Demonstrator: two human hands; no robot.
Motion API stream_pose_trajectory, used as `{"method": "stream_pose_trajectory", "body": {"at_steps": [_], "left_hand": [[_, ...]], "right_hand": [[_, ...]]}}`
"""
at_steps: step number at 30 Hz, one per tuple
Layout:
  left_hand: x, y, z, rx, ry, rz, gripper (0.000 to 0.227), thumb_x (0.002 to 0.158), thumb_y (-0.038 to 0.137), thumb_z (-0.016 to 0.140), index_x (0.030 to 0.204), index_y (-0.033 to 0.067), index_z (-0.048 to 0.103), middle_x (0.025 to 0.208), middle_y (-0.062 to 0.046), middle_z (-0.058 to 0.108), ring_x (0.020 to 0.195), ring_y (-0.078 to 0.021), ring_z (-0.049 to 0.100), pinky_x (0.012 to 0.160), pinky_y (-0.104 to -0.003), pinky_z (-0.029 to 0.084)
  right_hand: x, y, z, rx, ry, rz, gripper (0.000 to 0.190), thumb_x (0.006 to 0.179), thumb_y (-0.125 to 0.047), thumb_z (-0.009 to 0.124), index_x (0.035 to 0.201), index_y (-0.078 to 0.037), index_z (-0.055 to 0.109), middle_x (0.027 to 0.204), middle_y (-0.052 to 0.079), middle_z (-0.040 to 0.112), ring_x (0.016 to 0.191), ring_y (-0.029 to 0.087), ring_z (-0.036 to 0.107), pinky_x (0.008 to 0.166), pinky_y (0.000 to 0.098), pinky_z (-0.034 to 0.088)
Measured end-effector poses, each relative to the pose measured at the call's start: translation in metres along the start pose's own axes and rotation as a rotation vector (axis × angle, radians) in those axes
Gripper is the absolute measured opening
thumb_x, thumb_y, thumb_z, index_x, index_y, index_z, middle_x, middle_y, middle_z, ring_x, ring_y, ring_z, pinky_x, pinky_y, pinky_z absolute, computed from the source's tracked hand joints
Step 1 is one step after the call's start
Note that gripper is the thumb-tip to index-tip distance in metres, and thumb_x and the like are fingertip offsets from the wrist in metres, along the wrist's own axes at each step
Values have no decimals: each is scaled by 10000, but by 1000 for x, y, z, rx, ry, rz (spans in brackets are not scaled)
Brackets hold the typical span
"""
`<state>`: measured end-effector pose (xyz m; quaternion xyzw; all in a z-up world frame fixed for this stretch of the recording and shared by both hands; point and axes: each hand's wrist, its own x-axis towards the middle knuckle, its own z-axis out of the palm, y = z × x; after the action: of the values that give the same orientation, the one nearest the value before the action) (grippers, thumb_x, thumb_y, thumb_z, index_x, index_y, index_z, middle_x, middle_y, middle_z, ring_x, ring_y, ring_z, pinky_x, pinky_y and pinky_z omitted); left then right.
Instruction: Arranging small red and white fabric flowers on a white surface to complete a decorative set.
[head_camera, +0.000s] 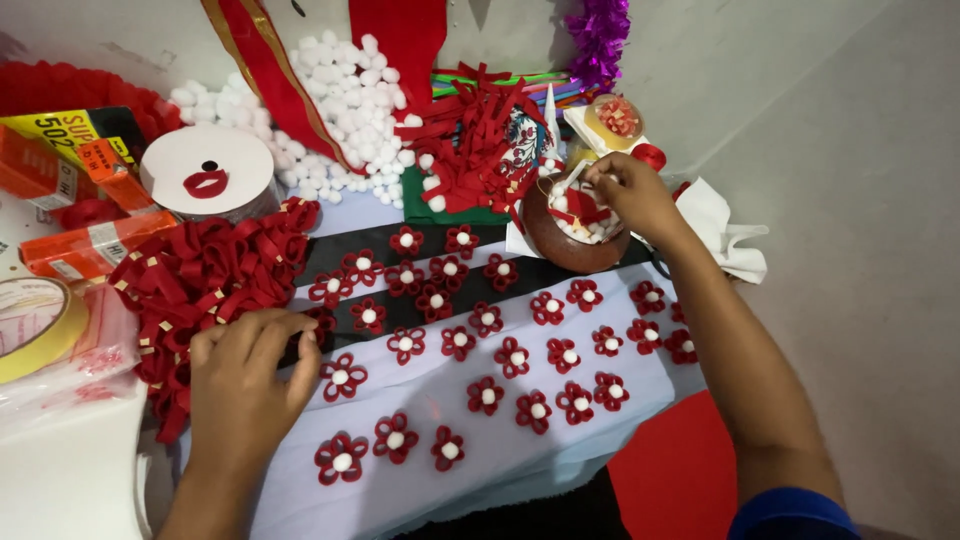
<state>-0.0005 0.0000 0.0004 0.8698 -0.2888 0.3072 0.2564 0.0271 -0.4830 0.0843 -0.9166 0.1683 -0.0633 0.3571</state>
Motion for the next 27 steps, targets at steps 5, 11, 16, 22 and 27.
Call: {"method": "stream_pose_trajectory", "body": {"at_steps": [5, 11, 16, 22, 27], "left_hand": [[-1, -2, 1, 4, -13, -7, 77, 985, 166, 693, 1052, 171, 732, 1071, 17, 713, 971, -179, 650, 874, -380, 373], [-1, 0, 0, -11, -15, -6, 78, 983, 154, 696, 1049, 165, 735, 1074, 17, 714, 982, -166, 651, 880, -376, 369], [-1, -1, 1, -13, -16, -5, 86, 978, 157, 705, 1059, 164, 733, 1078, 6, 712, 987, -186, 654, 889, -383, 379], [0, -1, 1, -11, -15, -18, 77, 982, 161, 699, 1051, 166, 731, 1074, 16, 710, 977, -184, 649, 869, -382, 381], [1, 1, -1, -2, -15, -8, 73, 985, 158, 693, 1047, 162, 732, 1072, 18, 711, 991, -174, 650, 882, -379, 378]], "right_hand": [[2, -2, 1, 358, -118, 75, 240, 1092, -133, 350, 1157, -64, 571, 1099, 108, 740, 624, 212, 678, 479, 288, 509], [7, 14, -2, 454, -161, 38, 263, 1073, -118, 352, 1245, -52, 539, 1255, 170, 668, 659, 287, 718, 507, 315, 556], [-1, 1, -4, 402, -111, 28, 187, 1091, -69, 413, 1058, -80, 597, 1170, 102, 728, 647, 134, 571, 635, 249, 501], [6, 5, 2, 476, -126, 18, 255, 985, -16, 410, 1053, -30, 655, 1115, 144, 744, 859, 220, 755, 789, 283, 622], [11, 12, 1, 450, -146, 57, 290, 1071, -58, 417, 1204, -33, 674, 1198, 131, 742, 1158, 196, 725, 970, 294, 579]]}}
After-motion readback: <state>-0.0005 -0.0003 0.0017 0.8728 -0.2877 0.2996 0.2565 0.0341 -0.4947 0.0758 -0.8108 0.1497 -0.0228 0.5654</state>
